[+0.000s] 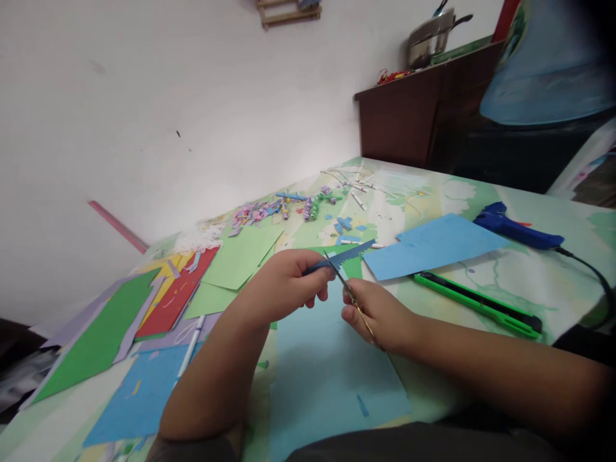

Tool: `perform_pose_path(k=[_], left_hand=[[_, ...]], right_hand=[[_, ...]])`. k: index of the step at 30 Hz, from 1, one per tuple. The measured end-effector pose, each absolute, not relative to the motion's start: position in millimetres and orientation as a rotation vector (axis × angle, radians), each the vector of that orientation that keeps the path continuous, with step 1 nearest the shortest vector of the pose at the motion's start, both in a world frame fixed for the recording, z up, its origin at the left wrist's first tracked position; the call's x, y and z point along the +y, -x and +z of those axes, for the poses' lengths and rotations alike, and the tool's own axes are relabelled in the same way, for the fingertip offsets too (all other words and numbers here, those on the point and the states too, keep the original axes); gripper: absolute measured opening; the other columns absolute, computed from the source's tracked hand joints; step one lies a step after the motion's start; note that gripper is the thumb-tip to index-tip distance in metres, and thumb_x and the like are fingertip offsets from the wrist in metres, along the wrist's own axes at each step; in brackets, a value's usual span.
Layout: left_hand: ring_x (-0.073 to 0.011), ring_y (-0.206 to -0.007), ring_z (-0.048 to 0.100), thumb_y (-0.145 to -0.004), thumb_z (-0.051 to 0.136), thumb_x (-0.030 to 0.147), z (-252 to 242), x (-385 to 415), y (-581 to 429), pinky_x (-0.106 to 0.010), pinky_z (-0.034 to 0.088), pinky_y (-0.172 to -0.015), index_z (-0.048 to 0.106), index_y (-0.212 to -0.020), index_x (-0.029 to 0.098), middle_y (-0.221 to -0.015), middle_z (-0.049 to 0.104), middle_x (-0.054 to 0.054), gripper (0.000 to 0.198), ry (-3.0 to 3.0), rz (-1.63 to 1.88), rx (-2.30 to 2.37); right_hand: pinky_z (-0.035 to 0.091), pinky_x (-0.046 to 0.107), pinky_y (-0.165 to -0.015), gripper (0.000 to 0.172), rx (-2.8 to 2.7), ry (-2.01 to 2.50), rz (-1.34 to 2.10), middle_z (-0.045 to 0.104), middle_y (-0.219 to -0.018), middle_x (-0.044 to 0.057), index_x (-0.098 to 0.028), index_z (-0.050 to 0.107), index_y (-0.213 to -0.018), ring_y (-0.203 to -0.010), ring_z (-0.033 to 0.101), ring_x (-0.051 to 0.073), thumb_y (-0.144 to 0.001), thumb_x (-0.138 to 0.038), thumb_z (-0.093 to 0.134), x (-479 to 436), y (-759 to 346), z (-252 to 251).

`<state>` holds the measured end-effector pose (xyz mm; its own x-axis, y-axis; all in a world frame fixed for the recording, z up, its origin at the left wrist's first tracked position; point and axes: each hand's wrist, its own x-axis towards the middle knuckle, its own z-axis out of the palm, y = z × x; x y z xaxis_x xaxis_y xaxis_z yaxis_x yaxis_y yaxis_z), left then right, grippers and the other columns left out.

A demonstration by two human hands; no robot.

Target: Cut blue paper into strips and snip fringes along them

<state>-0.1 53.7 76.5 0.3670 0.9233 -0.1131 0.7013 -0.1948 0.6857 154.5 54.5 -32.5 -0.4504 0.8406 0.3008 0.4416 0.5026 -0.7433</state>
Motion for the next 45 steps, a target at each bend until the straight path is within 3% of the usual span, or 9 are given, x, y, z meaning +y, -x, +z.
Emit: perform_pose_path(k=[9,37,45], left_hand=[[-0.0078,-0.046,0.045,-0.072,0.042,0.026,76,52,-4,-0.019,0.033,-0.045,0.053,-0.053,0.017,-0.046,0.047,0.005,0.023,-2.167,0.428,1.458],[-0.0055,-0.043,0.045,-0.072,0.044,0.02,73,49,-8,-0.017,0.031,-0.043,0.05,-0.05,0.016,-0.043,0.046,0.006,0.023,-2.209,0.491,1.43],[-0.0042,-0.041,0.045,-0.074,0.046,0.021,65,56,-11,-0.016,0.035,-0.042,0.051,-0.055,0.015,-0.047,0.05,0.005,0.021,-1.887,0.802,1.266]], right_hand=[[0.031,0.028,-0.049,0.053,-2.097,1.016,0.731,0.045,-0.059,0.001,-0.018,0.041,-0.069,-0.053,0.04,0.013,-0.075,-0.068,0.023,55,-154,-35],[0.03,0.027,-0.049,0.04,-2.062,0.914,0.79,0.041,-0.058,-0.001,-0.019,0.038,-0.068,-0.052,0.038,0.013,-0.079,-0.057,0.03,52,-153,-32],[0.028,0.026,-0.05,0.034,-2.136,1.174,0.593,0.044,-0.059,-0.001,-0.02,0.037,-0.066,-0.054,0.039,0.013,-0.076,-0.052,0.039,61,-163,-11]])
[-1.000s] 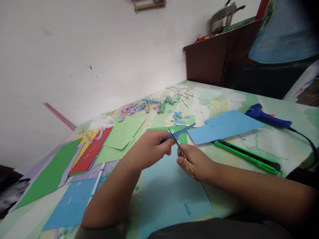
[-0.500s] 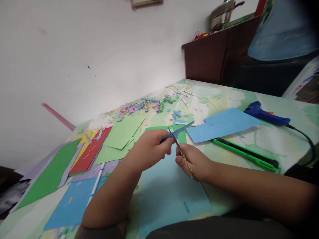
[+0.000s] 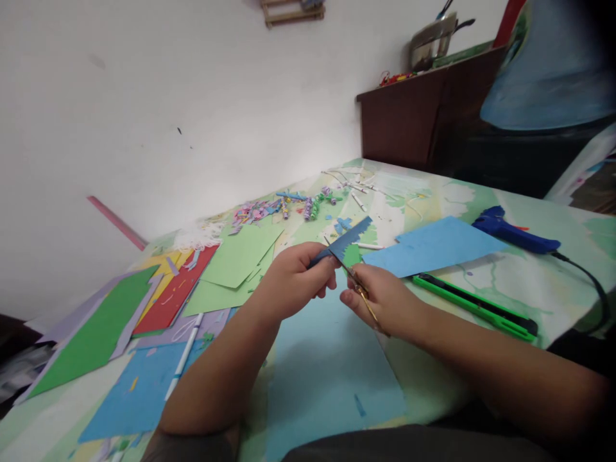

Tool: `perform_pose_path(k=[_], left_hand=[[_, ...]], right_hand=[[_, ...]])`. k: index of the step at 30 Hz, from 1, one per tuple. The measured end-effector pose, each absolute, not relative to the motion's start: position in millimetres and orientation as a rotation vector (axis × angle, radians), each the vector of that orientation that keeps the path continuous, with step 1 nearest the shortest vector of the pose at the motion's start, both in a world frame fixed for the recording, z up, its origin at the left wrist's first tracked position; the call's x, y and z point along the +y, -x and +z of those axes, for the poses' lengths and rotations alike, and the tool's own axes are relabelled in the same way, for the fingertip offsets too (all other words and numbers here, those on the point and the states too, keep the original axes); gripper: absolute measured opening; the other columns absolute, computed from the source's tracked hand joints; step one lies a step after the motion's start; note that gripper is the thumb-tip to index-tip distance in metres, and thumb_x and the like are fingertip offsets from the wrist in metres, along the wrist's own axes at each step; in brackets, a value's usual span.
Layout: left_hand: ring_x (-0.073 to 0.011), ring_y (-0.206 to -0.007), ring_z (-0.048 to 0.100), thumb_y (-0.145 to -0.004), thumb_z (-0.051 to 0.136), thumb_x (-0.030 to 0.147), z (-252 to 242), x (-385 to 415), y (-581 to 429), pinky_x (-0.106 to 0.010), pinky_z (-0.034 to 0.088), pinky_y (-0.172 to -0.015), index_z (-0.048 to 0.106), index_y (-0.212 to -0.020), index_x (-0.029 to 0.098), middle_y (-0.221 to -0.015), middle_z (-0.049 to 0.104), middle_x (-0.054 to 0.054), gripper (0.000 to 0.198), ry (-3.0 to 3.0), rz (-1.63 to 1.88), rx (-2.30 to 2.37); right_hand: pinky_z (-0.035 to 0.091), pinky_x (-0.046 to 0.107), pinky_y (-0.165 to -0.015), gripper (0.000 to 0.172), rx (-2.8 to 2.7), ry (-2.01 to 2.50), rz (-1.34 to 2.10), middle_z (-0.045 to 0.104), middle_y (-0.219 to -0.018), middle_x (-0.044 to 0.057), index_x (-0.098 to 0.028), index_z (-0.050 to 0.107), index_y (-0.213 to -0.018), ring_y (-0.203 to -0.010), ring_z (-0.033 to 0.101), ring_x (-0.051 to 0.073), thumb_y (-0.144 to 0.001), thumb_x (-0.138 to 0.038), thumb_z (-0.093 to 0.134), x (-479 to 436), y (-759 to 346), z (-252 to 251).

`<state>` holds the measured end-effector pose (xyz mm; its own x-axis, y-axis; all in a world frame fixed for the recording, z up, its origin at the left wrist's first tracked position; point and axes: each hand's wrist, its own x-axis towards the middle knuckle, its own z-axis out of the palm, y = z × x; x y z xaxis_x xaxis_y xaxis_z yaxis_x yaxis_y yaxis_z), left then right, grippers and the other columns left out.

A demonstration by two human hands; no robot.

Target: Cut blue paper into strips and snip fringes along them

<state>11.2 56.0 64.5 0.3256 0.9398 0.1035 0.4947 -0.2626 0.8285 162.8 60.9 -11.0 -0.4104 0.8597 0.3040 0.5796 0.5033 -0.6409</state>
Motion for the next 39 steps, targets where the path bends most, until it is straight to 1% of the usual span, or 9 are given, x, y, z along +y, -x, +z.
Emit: perform_pose_path(k=[2,7,11,16,21,29,36,39], left_hand=[[-0.0045,-0.041,0.045,-0.076,0.046,0.023,59,58,-13,-0.017,0.037,-0.042,0.051,-0.061,0.015,-0.051,0.053,0.005,0.018,-1.762,0.961,1.162],[-0.0055,-0.042,0.047,-0.078,0.045,0.022,50,59,-14,-0.018,0.039,-0.043,0.052,-0.06,0.015,-0.051,0.052,0.004,0.021,-1.724,1.145,1.072],[-0.005,-0.042,0.046,-0.078,0.045,0.019,52,54,-13,-0.017,0.037,-0.043,0.051,-0.058,0.016,-0.048,0.05,0.004,0.022,-1.784,1.274,1.121],[-0.0044,-0.041,0.045,-0.078,0.047,0.019,60,50,-9,-0.016,0.037,-0.041,0.05,-0.056,0.016,-0.049,0.051,0.004,0.022,-1.775,1.421,1.072],[-0.0051,-0.041,0.046,-0.077,0.049,0.019,65,46,-5,-0.017,0.037,-0.041,0.049,-0.056,0.016,-0.05,0.052,0.003,0.021,-1.697,1.516,1.1],[-0.005,-0.038,0.041,-0.075,0.052,0.025,58,56,-2,-0.018,0.034,-0.04,0.049,-0.057,0.017,-0.043,0.048,0.006,0.02,-1.528,1.709,1.067],[-0.0049,-0.035,0.038,-0.072,0.052,0.022,60,59,5,-0.018,0.031,-0.037,0.049,-0.053,0.017,-0.04,0.046,0.006,0.019,-1.53,1.734,1.164],[-0.0047,-0.035,0.038,-0.072,0.051,0.019,62,56,6,-0.018,0.031,-0.037,0.049,-0.053,0.017,-0.039,0.046,0.007,0.019,-1.567,1.727,1.199]], right_hand=[[0.027,0.025,-0.05,0.034,-2.182,1.245,0.472,0.042,-0.059,-0.002,-0.02,0.036,-0.064,-0.054,0.037,0.012,-0.075,-0.051,0.041,66,-168,0],[0.023,0.024,-0.047,0.036,-2.286,1.26,0.282,0.04,-0.058,-0.002,-0.02,0.035,-0.061,-0.052,0.035,0.011,-0.075,-0.054,0.04,72,-175,25],[0.022,0.024,-0.047,0.041,-2.391,1.239,0.229,0.042,-0.057,-0.001,-0.02,0.037,-0.062,-0.05,0.035,0.011,-0.074,-0.059,0.038,72,-176,42],[0.021,0.024,-0.045,0.046,-2.542,1.17,0.175,0.044,-0.057,-0.001,-0.02,0.039,-0.064,-0.048,0.035,0.011,-0.072,-0.066,0.035,73,-176,69],[0.023,0.024,-0.046,0.048,-2.627,1.113,0.118,0.047,-0.059,0.0,-0.02,0.041,-0.066,-0.049,0.037,0.012,-0.071,-0.068,0.035,77,-171,88],[0.024,0.025,-0.045,0.047,-2.688,1.023,0.162,0.047,-0.057,-0.001,-0.021,0.042,-0.066,-0.049,0.037,0.012,-0.07,-0.067,0.037,89,-161,98],[0.021,0.025,-0.044,0.047,-2.641,0.97,0.205,0.045,-0.054,-0.001,-0.02,0.043,-0.063,-0.046,0.033,0.011,-0.068,-0.067,0.041,94,-151,94],[0.021,0.025,-0.043,0.048,-2.623,0.98,0.153,0.045,-0.054,-0.001,-0.021,0.042,-0.062,-0.046,0.033,0.011,-0.067,-0.069,0.04,91,-149,92]])
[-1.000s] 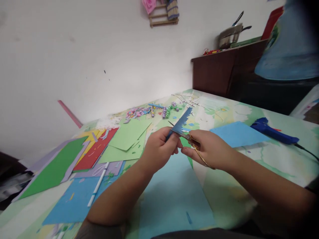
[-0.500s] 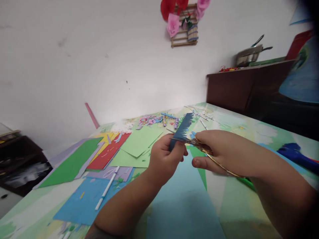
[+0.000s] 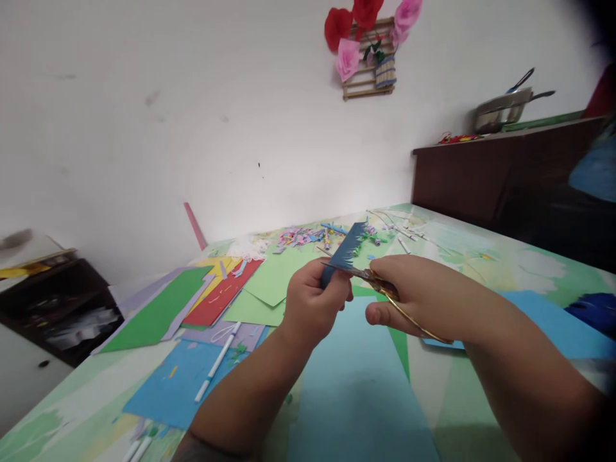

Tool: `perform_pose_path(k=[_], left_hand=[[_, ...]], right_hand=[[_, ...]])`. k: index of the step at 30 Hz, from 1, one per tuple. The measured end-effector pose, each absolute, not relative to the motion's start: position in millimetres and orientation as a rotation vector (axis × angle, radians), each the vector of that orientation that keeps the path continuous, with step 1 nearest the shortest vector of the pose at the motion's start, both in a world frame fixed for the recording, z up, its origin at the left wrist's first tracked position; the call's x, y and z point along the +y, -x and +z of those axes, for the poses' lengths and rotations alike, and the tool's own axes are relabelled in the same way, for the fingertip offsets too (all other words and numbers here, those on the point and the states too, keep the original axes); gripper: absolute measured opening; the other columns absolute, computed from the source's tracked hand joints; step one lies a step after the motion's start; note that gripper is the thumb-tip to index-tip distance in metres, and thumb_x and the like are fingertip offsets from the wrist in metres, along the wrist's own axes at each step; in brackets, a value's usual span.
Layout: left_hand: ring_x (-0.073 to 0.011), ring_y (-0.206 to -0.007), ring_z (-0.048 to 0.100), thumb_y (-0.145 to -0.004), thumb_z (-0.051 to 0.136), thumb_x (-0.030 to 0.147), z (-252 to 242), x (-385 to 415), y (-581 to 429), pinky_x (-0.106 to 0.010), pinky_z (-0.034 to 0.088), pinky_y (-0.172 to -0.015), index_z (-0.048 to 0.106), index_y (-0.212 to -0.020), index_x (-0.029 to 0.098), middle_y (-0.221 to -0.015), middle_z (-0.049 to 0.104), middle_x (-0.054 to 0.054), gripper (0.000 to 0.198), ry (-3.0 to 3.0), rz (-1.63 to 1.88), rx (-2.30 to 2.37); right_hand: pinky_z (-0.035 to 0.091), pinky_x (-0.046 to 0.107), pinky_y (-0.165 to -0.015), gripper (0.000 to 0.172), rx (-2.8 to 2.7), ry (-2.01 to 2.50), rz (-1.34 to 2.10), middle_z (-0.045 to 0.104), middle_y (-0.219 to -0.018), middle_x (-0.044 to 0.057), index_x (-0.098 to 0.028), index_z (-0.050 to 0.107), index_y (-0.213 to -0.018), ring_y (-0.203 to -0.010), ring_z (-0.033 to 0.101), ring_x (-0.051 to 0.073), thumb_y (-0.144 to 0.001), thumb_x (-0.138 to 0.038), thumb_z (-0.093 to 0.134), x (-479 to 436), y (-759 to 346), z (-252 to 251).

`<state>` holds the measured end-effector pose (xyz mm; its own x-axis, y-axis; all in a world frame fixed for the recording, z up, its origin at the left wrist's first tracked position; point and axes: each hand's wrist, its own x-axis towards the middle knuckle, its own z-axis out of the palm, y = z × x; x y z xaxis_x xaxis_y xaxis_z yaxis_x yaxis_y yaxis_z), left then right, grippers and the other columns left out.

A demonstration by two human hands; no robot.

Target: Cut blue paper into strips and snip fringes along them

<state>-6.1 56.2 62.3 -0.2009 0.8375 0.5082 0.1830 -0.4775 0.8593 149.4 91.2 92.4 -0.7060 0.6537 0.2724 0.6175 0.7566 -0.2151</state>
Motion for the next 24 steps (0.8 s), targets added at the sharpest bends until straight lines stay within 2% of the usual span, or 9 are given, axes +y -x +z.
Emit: perform_pose_path(k=[10,17,24], left_hand=[[-0.0039,-0.035,0.037,-0.075,0.049,0.023,63,53,4,-0.018,0.031,-0.037,0.048,-0.051,0.016,-0.04,0.045,0.006,0.025,-1.598,1.698,1.083],[-0.0046,-0.033,0.036,-0.074,0.05,0.026,67,53,12,-0.018,0.027,-0.034,0.053,-0.057,0.016,-0.038,0.044,0.006,0.02,-1.518,1.544,0.959],[-0.0044,-0.032,0.034,-0.071,0.051,0.026,77,48,17,-0.019,0.026,-0.034,0.052,-0.053,0.016,-0.036,0.043,0.006,0.021,-1.544,1.376,0.954]], right_hand=[[0.02,0.025,-0.039,0.054,-2.558,1.145,-0.05,0.047,-0.052,0.002,-0.021,0.038,-0.056,-0.041,0.033,0.011,-0.065,-0.075,0.033,84,-150,90],[0.02,0.025,-0.04,0.055,-2.539,1.079,-0.075,0.045,-0.049,0.001,-0.021,0.038,-0.053,-0.042,0.032,0.011,-0.065,-0.075,0.034,85,-150,89],[0.019,0.025,-0.044,0.054,-2.527,0.952,-0.081,0.043,-0.05,0.0,-0.021,0.042,-0.055,-0.046,0.033,0.012,-0.061,-0.075,0.041,90,-154,89]])
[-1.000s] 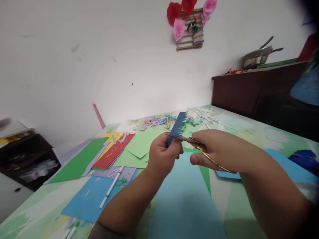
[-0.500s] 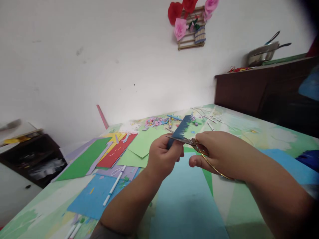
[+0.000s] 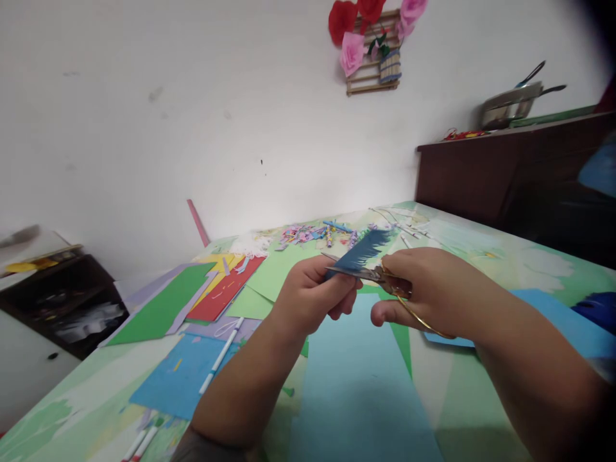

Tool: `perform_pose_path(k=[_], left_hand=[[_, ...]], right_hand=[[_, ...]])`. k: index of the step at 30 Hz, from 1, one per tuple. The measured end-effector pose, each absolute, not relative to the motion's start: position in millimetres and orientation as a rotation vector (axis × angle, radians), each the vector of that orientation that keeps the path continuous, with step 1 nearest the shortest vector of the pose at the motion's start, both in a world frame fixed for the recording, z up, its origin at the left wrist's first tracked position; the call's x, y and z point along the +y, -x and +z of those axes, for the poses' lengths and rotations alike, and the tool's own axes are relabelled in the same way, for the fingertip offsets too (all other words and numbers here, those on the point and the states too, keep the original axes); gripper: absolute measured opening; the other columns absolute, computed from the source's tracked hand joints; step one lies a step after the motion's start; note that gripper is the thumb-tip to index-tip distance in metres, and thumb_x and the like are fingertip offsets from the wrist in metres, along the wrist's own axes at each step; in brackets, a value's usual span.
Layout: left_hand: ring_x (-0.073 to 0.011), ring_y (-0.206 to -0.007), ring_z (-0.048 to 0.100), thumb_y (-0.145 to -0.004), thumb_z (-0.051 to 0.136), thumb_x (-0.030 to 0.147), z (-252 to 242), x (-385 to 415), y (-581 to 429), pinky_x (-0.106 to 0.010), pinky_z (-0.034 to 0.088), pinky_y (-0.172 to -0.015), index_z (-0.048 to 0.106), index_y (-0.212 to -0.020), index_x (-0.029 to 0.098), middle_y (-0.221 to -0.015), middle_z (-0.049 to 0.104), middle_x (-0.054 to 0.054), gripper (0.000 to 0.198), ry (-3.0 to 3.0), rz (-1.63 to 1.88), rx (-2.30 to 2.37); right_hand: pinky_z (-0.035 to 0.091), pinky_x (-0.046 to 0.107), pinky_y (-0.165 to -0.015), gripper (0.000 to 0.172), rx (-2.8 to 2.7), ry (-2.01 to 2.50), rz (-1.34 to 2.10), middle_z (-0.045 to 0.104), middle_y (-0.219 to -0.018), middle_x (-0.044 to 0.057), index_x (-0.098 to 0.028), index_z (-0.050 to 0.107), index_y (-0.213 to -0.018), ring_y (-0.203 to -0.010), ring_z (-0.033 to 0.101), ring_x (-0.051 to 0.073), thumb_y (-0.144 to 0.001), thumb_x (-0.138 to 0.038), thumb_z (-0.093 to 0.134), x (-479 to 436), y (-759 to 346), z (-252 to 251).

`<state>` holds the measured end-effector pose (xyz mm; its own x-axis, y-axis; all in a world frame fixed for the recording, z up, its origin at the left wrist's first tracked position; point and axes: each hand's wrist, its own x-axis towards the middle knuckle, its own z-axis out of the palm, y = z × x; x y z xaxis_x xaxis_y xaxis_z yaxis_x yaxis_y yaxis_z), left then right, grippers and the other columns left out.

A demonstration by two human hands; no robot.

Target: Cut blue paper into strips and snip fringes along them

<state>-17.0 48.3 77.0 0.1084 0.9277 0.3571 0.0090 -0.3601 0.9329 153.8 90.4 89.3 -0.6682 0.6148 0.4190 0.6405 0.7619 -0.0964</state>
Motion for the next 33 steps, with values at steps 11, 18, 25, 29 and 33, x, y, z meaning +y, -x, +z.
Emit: perform_pose_path(k=[11,18,25,29,33], left_hand=[[-0.003,-0.031,0.035,-0.072,0.052,0.029,82,50,17,-0.016,0.026,-0.032,0.051,-0.055,0.015,-0.039,0.046,0.005,0.021,-1.55,1.309,1.039],[-0.0032,-0.03,0.036,-0.07,0.052,0.02,84,51,17,-0.017,0.027,-0.032,0.049,-0.05,0.016,-0.037,0.046,0.006,0.02,-1.576,1.265,1.028],[-0.0027,-0.03,0.035,-0.071,0.049,0.019,83,49,19,-0.016,0.026,-0.031,0.049,-0.051,0.016,-0.037,0.046,0.006,0.021,-1.607,1.242,1.004],[-0.0032,-0.031,0.036,-0.072,0.049,0.021,86,47,21,-0.017,0.027,-0.032,0.05,-0.05,0.016,-0.038,0.047,0.005,0.023,-1.647,1.194,1.006],[-0.0033,-0.03,0.035,-0.071,0.052,0.023,82,52,23,-0.016,0.024,-0.031,0.052,-0.055,0.015,-0.038,0.047,0.005,0.018,-1.536,1.212,0.897]], right_hand=[[0.03,0.027,-0.05,0.054,-2.557,0.991,0.223,0.053,-0.074,0.004,-0.02,0.047,-0.076,-0.059,0.045,0.016,-0.06,-0.072,0.046,95,-153,86],[0.025,0.025,-0.046,0.049,-2.565,0.917,0.098,0.045,-0.058,0.0,-0.02,0.039,-0.06,-0.05,0.035,0.012,-0.06,-0.068,0.05,96,-148,84],[0.022,0.025,-0.047,0.054,-2.559,0.899,0.003,0.044,-0.055,0.0,-0.021,0.036,-0.057,-0.049,0.034,0.012,-0.06,-0.074,0.042,97,-148,83],[0.02,0.025,-0.045,0.056,-2.573,0.897,-0.017,0.041,-0.052,-0.001,-0.021,0.034,-0.055,-0.047,0.03,0.011,-0.059,-0.076,0.04,97,-148,84],[0.02,0.024,-0.045,0.055,-2.592,0.876,0.053,0.038,-0.051,-0.003,-0.021,0.034,-0.056,-0.046,0.028,0.01,-0.059,-0.075,0.042,99,-149,84]])
